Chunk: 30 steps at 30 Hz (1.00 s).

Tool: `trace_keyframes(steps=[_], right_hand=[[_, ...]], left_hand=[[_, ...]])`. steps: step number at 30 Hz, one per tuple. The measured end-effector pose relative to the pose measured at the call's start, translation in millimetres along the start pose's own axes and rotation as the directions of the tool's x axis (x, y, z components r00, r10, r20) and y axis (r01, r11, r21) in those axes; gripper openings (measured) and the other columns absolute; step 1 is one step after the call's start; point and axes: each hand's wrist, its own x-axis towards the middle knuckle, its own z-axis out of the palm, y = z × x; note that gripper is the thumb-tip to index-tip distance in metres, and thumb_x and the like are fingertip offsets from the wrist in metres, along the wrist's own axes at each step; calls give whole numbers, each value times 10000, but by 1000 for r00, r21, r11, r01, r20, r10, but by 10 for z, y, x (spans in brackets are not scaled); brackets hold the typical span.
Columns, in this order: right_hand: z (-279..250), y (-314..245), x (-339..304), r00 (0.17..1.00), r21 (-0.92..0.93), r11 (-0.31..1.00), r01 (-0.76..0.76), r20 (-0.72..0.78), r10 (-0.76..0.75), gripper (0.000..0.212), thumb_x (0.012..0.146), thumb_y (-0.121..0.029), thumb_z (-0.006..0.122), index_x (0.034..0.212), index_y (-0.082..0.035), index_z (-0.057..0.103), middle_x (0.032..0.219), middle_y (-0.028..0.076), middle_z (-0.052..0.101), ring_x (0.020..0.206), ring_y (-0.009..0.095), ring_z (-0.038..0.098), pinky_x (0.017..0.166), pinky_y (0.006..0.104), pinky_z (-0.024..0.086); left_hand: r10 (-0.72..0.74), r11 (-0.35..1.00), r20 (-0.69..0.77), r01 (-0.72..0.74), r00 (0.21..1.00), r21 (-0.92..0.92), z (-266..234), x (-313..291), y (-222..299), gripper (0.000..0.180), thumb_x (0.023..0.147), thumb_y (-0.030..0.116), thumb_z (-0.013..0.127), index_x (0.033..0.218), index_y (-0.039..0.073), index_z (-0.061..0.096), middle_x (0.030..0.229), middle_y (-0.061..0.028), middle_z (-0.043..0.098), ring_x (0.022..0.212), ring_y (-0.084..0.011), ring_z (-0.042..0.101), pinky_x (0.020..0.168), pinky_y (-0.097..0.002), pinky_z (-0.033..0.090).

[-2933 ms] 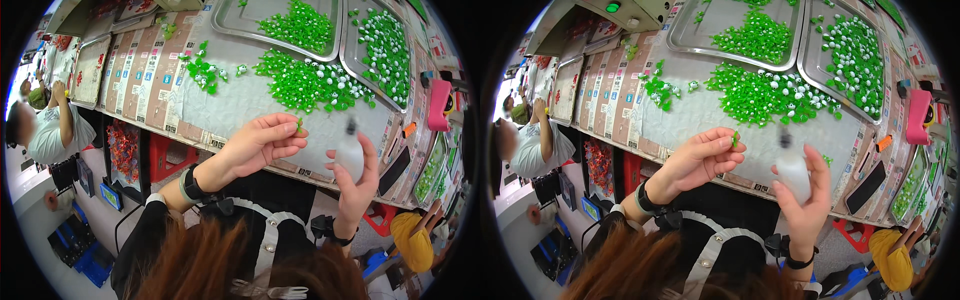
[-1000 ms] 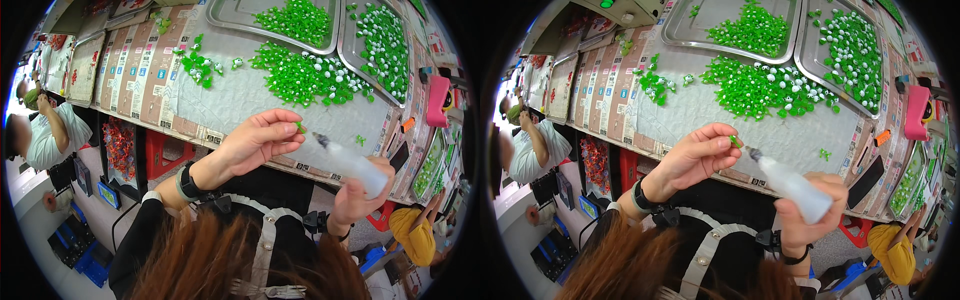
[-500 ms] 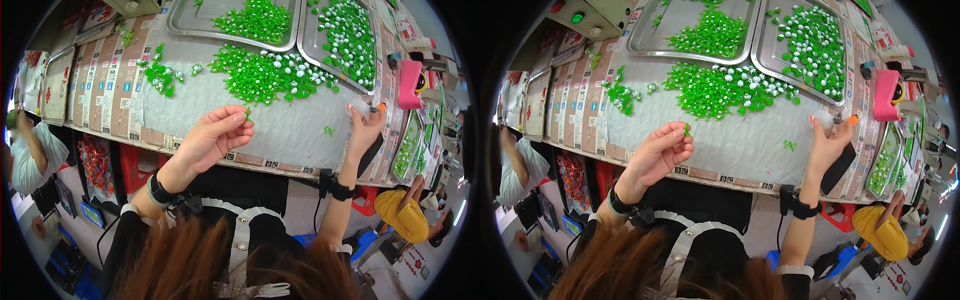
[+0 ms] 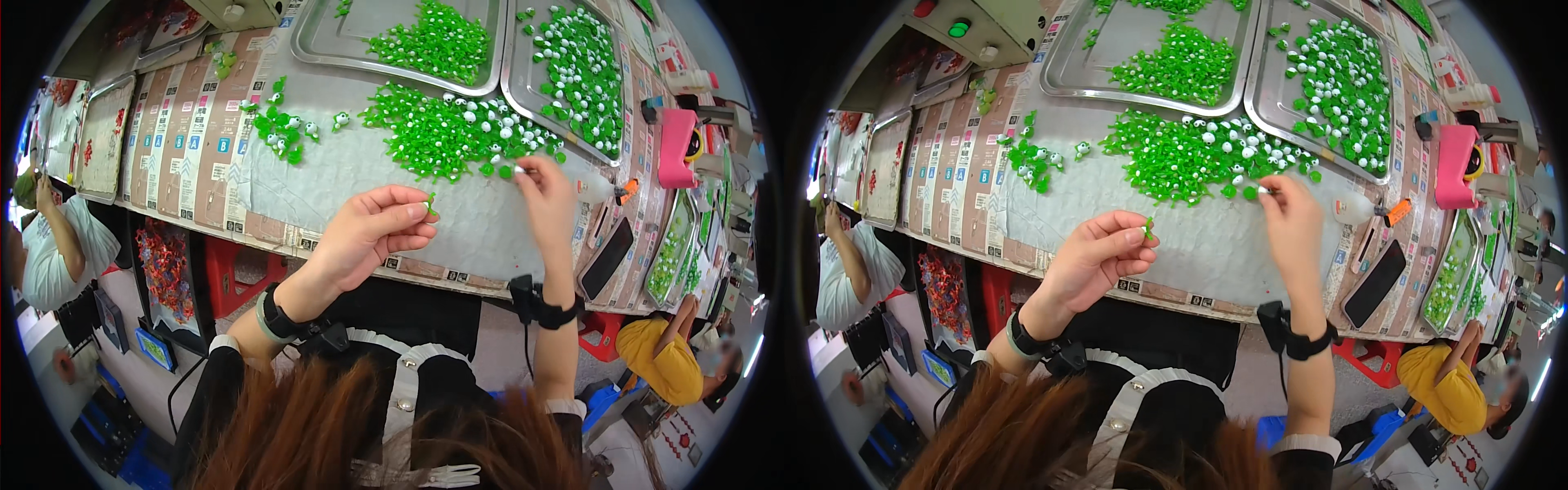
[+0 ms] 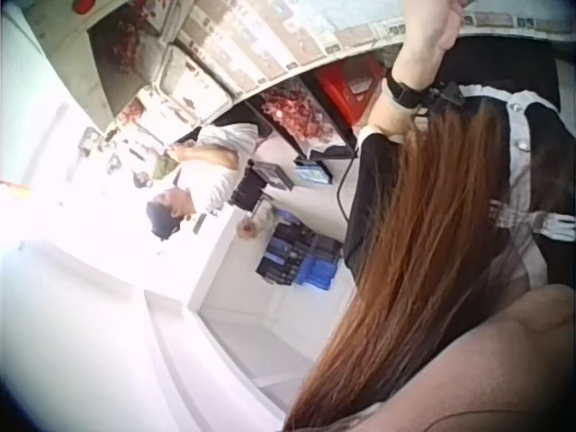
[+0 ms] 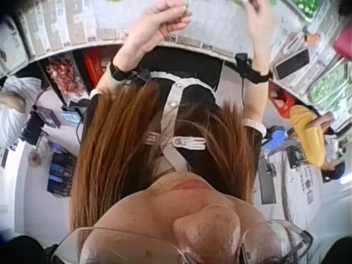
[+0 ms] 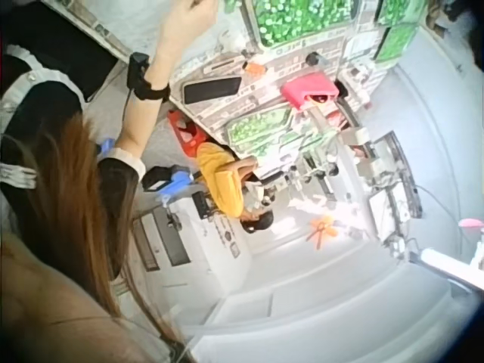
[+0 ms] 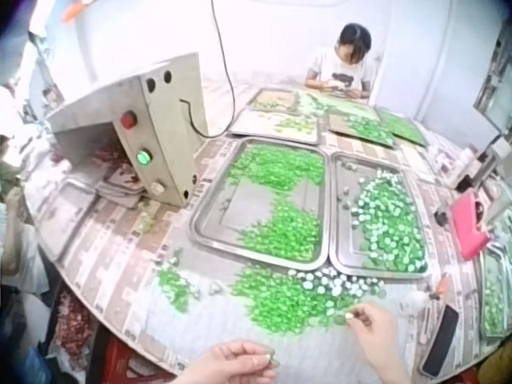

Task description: The person assembles small green plastic figures by applying glue from a squeeze bottle to the base and attaching a white spherical component. The person handles the items one at a time, repeating the process continuously at a workstation.

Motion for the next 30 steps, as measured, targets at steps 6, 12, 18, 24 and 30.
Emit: trace_keyframes(steps=[6,12,18,24,30], right_hand=[[-25,-265,-451,947,858,408,-313,249,203,180,743,8,503,921,40,500,863,94,535,760,185,555,680,270,451],[153,-540,-673,955,867,403,-295,274,109,193,737,24,509,928,45,496,890,112,544,761,172,553,688,262,444],[172,-605,-702,978,817,538,-209,183,102,159,730,44,521,888,46,507,831,89,561,753,126,543,692,228,430],[170,-595,-738,986,792,588,-165,150,75,154,705,73,539,853,33,523,825,91,555,756,117,533,675,206,417],[157,-561,-741,993,744,665,-63,111,-30,93,698,86,538,776,37,548,829,105,549,764,131,534,676,212,422]], left_hand=[[50,987,1,-49,999,155,112,30,-55,180,771,20,499,945,-29,504,837,-110,567,742,-164,576,664,-240,482],[140,912,43,-145,989,383,206,-8,-73,171,768,11,505,925,-54,521,845,-108,568,764,-150,569,677,-237,474],[213,846,40,-205,976,491,230,-52,-106,177,759,36,527,918,-41,542,819,-67,578,739,-96,548,668,-207,454],[252,739,78,-244,964,628,267,-83,-95,165,754,-2,524,910,-52,541,839,-87,578,761,-113,555,682,-212,455],[330,556,160,-328,931,764,287,-118,-49,126,725,8,563,844,-27,581,787,-85,598,709,-100,561,625,-202,450]])
